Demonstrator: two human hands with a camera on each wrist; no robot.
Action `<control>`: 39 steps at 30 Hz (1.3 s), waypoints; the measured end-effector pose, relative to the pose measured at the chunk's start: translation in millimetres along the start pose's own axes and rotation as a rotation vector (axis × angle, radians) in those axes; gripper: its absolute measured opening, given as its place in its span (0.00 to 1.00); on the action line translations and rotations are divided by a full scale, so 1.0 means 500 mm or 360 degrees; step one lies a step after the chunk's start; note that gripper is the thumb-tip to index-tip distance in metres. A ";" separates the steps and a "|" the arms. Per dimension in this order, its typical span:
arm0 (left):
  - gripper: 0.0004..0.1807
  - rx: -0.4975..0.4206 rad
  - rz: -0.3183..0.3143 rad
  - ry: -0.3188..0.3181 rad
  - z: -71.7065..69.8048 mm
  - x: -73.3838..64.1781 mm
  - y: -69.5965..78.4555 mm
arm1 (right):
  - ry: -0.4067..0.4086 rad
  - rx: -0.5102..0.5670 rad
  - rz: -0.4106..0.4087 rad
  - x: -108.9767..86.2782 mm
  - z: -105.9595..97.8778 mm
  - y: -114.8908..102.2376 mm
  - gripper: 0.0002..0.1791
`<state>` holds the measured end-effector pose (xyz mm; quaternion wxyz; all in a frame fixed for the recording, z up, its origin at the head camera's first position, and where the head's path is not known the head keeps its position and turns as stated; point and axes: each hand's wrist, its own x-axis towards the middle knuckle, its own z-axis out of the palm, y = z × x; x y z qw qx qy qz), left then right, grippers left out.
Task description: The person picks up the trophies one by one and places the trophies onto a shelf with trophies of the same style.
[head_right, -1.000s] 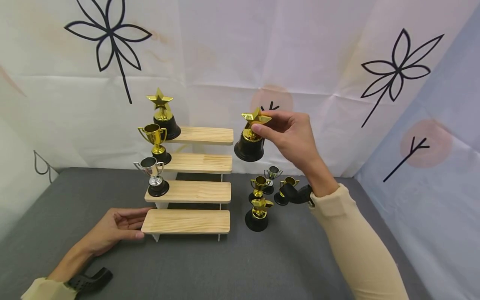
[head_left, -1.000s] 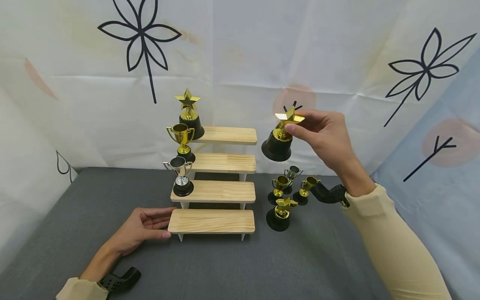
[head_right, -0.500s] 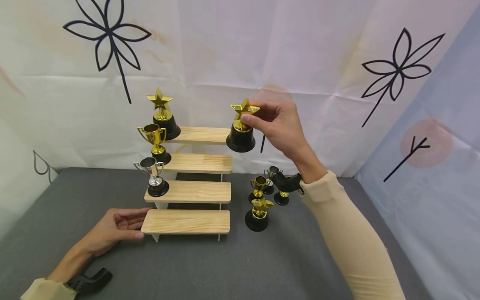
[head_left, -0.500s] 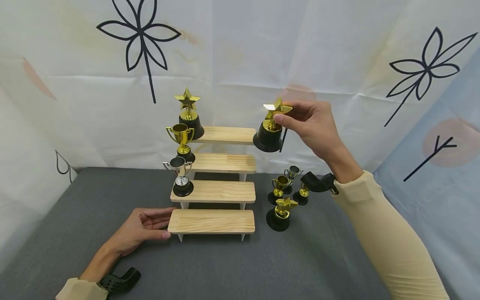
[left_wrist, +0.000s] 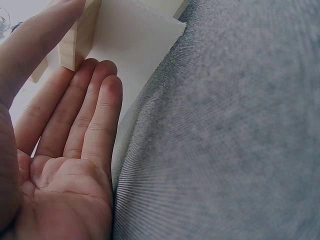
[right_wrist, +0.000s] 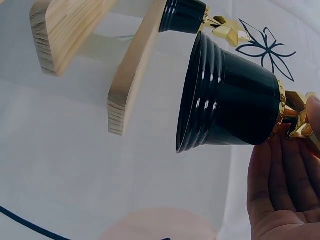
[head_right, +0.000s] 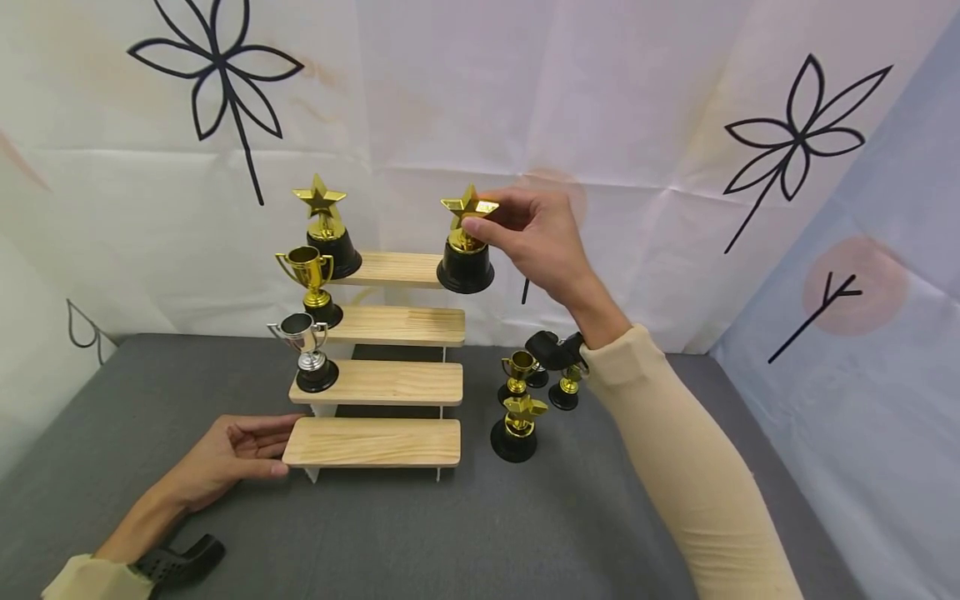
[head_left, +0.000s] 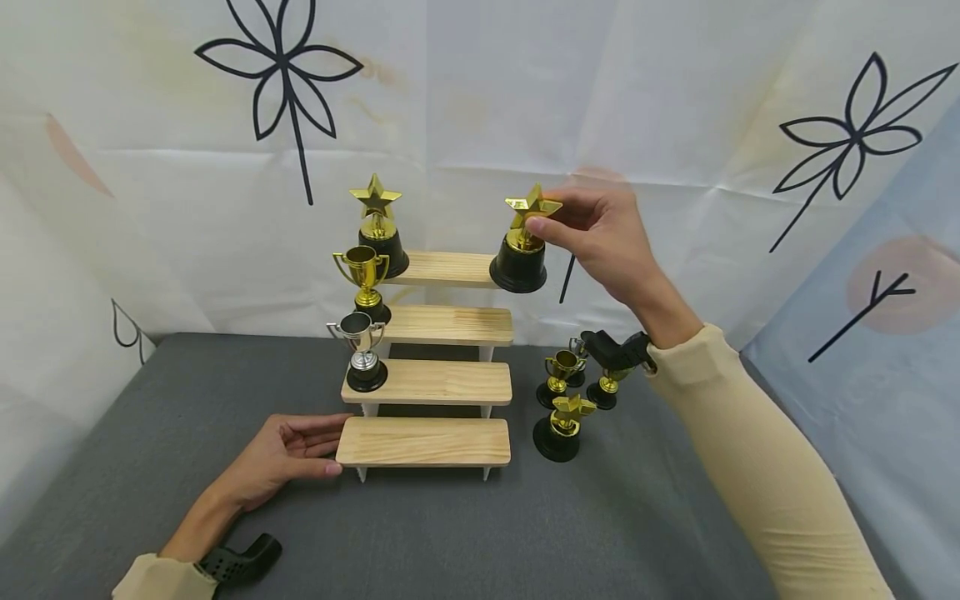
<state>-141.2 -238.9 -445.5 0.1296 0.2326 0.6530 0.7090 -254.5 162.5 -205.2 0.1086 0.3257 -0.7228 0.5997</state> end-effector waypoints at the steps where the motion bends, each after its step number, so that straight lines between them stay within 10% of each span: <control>1: 0.36 0.0004 -0.0001 0.0002 0.000 0.000 0.000 | -0.0002 -0.0002 -0.0004 0.003 0.002 0.000 0.12; 39: 0.36 -0.0007 -0.0022 0.0002 0.003 -0.003 0.006 | -0.0027 -0.0068 0.0180 0.059 0.067 0.040 0.15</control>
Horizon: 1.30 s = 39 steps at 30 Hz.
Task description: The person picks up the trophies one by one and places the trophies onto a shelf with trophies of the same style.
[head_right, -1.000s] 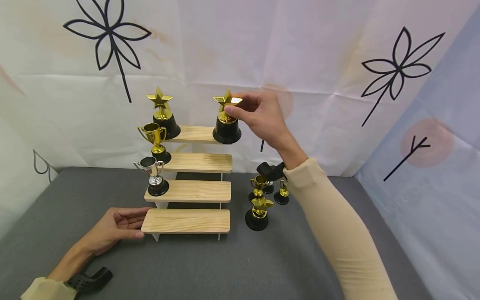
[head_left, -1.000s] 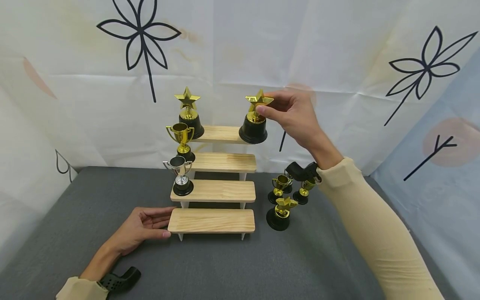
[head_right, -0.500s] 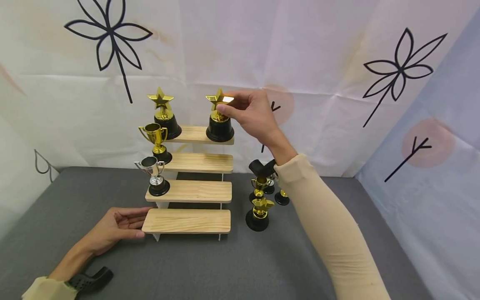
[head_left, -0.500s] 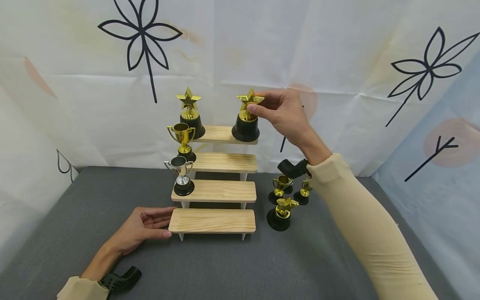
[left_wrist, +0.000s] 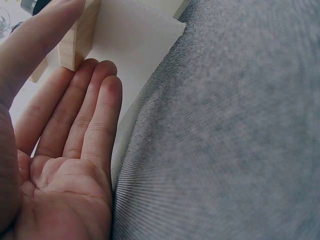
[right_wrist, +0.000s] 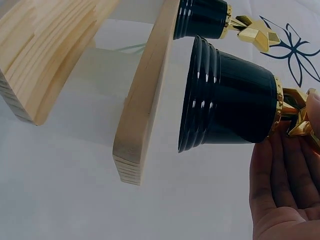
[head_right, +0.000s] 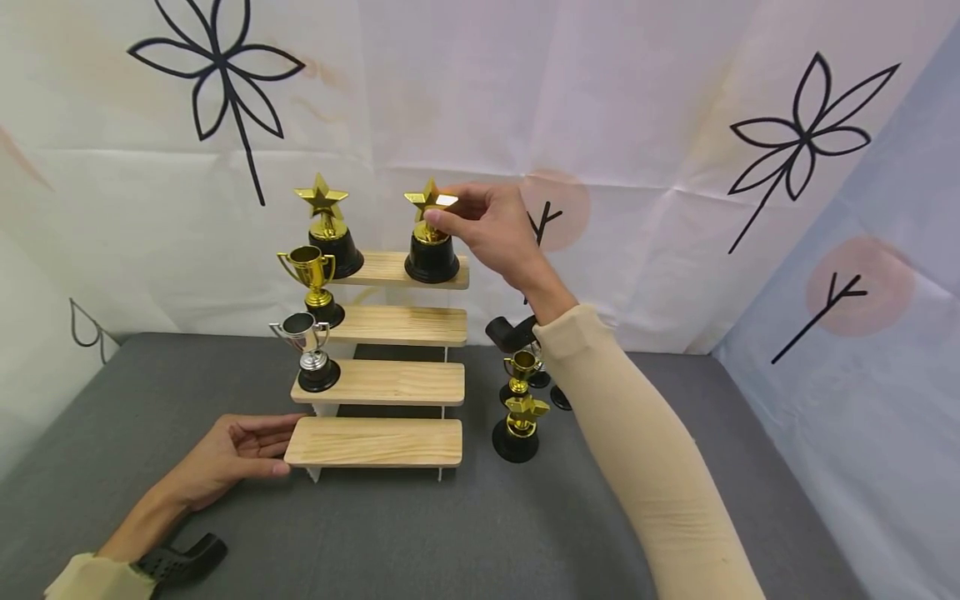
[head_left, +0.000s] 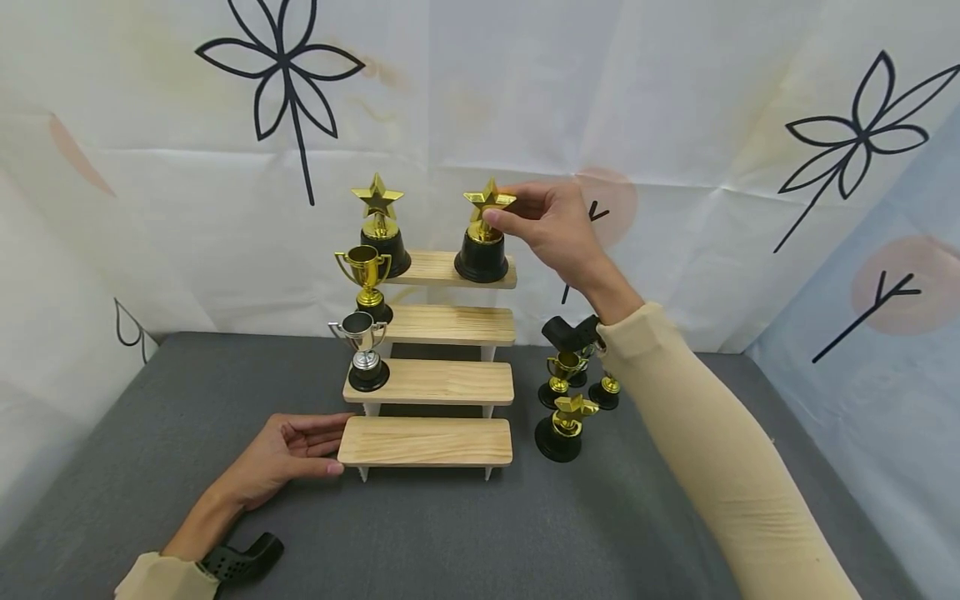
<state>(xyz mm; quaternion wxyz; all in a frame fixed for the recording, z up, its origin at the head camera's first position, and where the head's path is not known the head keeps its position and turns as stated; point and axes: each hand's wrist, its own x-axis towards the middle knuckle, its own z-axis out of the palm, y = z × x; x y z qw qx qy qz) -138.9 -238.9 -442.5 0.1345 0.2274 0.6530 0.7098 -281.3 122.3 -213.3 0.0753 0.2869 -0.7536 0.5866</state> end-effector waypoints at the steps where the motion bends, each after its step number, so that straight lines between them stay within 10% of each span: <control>1: 0.36 0.0000 0.0001 0.0001 0.000 0.000 0.000 | 0.0003 0.0003 0.0007 0.001 0.001 0.002 0.15; 39: 0.35 -0.0037 0.0043 -0.0032 -0.005 0.002 -0.008 | 0.0018 0.0088 0.0153 0.025 0.038 0.025 0.16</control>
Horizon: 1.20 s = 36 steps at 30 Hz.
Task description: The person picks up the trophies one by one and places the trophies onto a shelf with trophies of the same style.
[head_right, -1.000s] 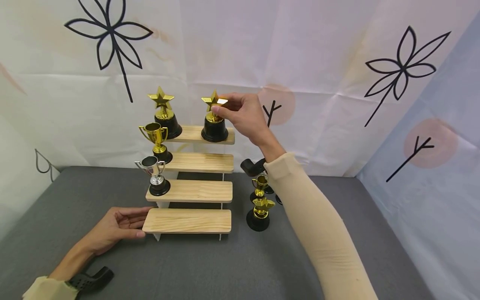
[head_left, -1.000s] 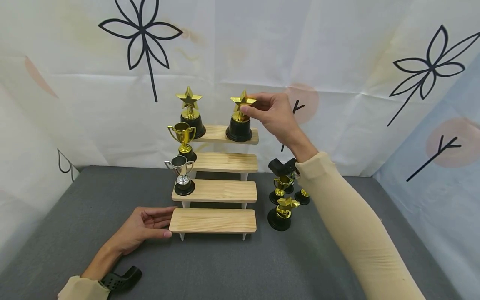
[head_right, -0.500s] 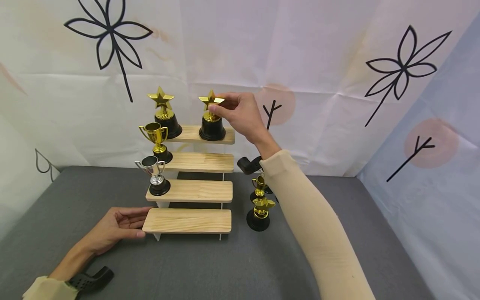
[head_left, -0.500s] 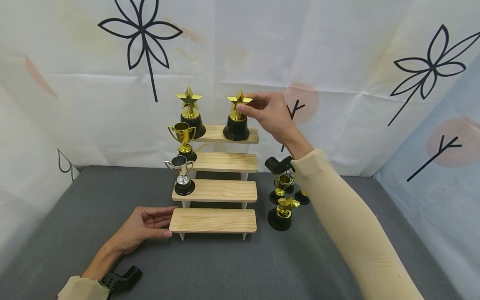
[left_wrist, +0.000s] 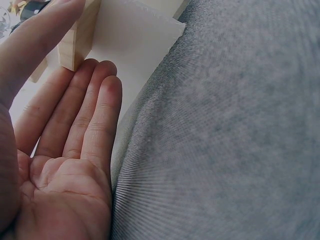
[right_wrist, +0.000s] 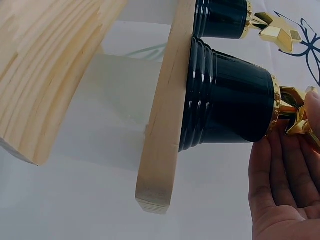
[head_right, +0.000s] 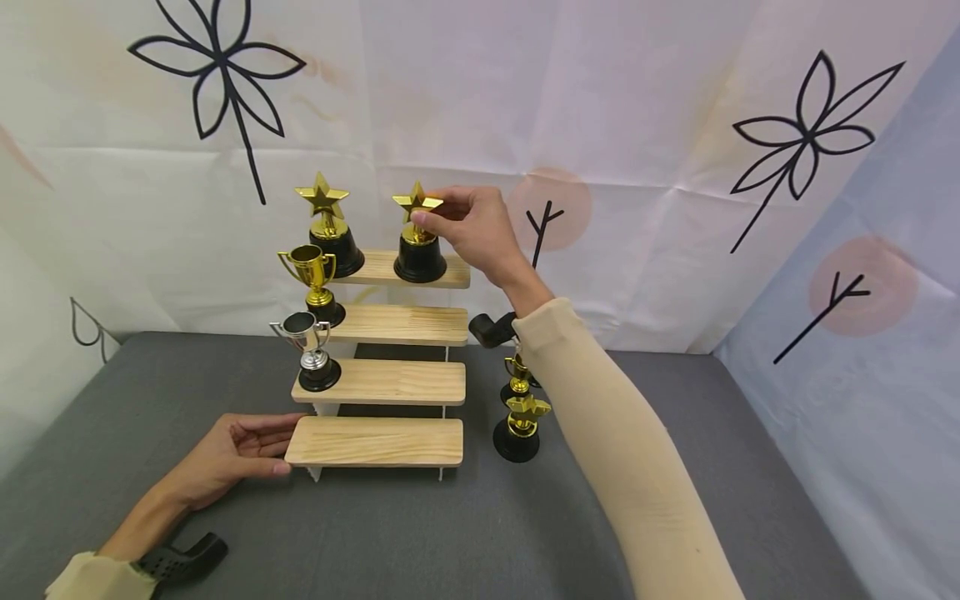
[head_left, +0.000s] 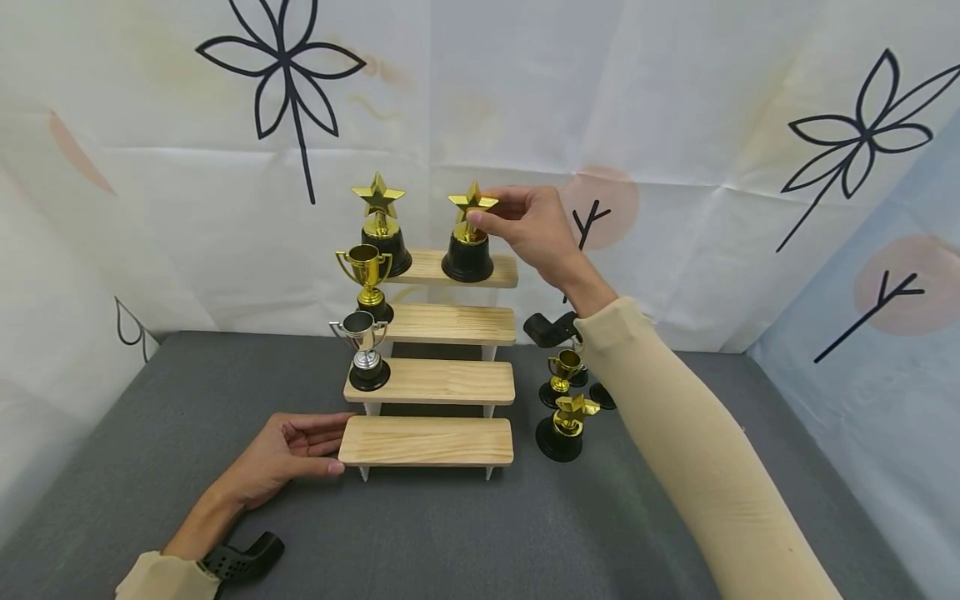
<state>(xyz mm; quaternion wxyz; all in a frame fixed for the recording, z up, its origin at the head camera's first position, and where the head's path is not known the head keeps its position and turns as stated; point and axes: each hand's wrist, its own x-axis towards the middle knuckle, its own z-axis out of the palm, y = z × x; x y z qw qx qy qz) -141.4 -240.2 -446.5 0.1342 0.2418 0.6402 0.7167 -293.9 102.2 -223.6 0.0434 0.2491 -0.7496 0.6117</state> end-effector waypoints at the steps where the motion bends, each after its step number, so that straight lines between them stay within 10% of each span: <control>1: 0.35 -0.0001 0.0003 -0.0003 0.000 0.000 0.000 | 0.0002 0.0003 0.0000 0.000 0.001 0.001 0.16; 36: 0.36 0.0002 -0.0023 0.0020 0.002 0.000 0.001 | 0.0006 0.0019 -0.0046 0.012 0.047 0.007 0.17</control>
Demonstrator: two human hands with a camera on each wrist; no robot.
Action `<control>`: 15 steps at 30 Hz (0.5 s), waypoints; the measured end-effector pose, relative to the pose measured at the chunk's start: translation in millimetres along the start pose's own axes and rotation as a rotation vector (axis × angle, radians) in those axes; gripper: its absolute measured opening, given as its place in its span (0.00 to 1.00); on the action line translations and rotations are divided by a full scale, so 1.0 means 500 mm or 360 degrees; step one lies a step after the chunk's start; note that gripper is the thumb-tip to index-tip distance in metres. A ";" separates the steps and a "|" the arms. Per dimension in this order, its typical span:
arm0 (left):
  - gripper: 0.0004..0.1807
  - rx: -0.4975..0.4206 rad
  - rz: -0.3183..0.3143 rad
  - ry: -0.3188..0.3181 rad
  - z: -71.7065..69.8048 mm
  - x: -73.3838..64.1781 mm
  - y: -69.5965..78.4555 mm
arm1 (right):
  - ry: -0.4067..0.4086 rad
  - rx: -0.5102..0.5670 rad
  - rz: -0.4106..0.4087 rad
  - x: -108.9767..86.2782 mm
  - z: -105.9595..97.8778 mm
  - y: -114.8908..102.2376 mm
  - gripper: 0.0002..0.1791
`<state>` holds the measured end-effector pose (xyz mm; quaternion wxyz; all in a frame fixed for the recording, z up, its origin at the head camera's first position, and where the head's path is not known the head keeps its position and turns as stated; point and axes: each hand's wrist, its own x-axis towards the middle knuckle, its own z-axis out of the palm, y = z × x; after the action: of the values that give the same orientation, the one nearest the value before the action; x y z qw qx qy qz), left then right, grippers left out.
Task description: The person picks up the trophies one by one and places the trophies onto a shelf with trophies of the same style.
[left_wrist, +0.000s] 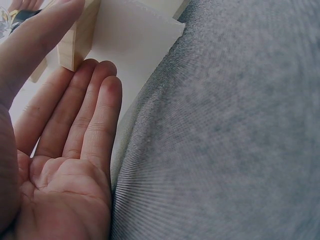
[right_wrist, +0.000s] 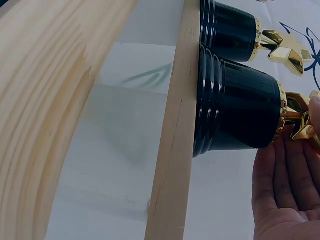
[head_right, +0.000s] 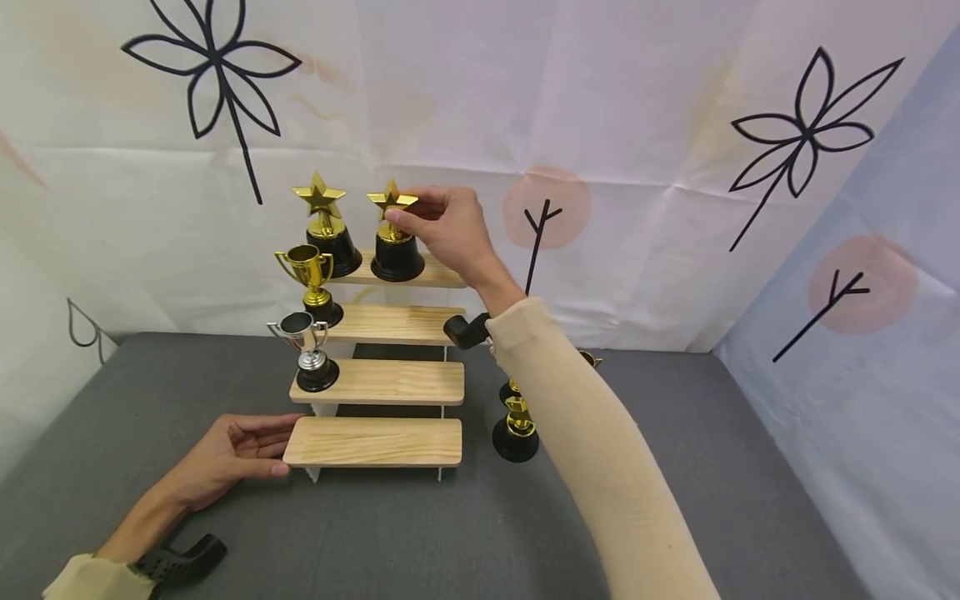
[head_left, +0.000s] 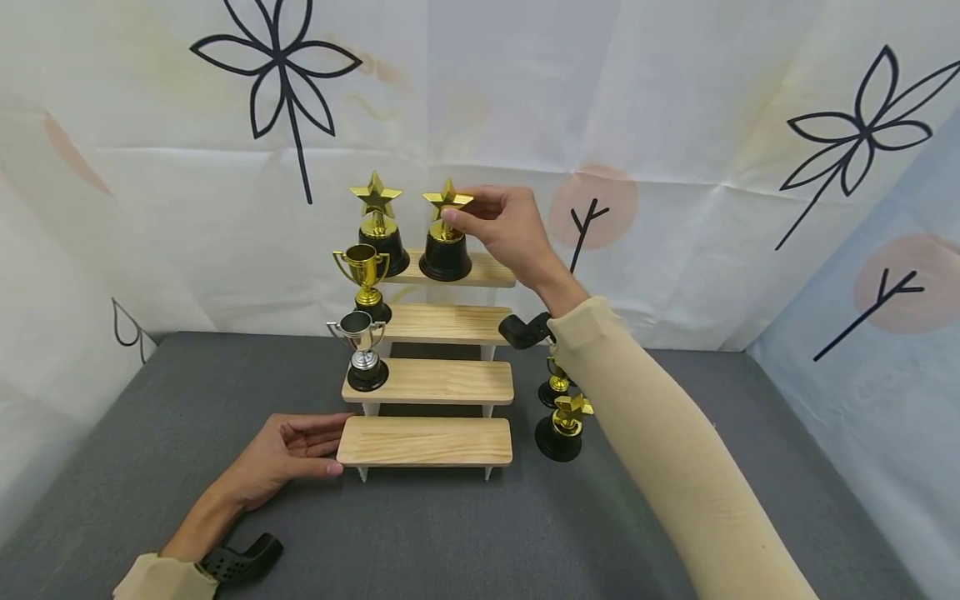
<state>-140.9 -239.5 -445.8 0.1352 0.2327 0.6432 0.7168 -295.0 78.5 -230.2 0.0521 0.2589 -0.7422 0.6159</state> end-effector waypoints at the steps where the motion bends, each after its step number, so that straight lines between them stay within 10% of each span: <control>1: 0.36 0.0003 -0.0002 0.0003 0.000 0.000 0.000 | 0.0001 0.0000 -0.0004 0.001 0.001 0.000 0.17; 15: 0.36 0.0004 -0.0002 0.0001 0.001 -0.002 0.002 | 0.0008 0.0011 -0.0016 0.004 0.016 -0.001 0.18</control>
<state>-139.6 -239.7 -444.8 0.1350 0.2324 0.6443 0.7160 -294.7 70.1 -231.1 0.0563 0.2614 -0.7387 0.6188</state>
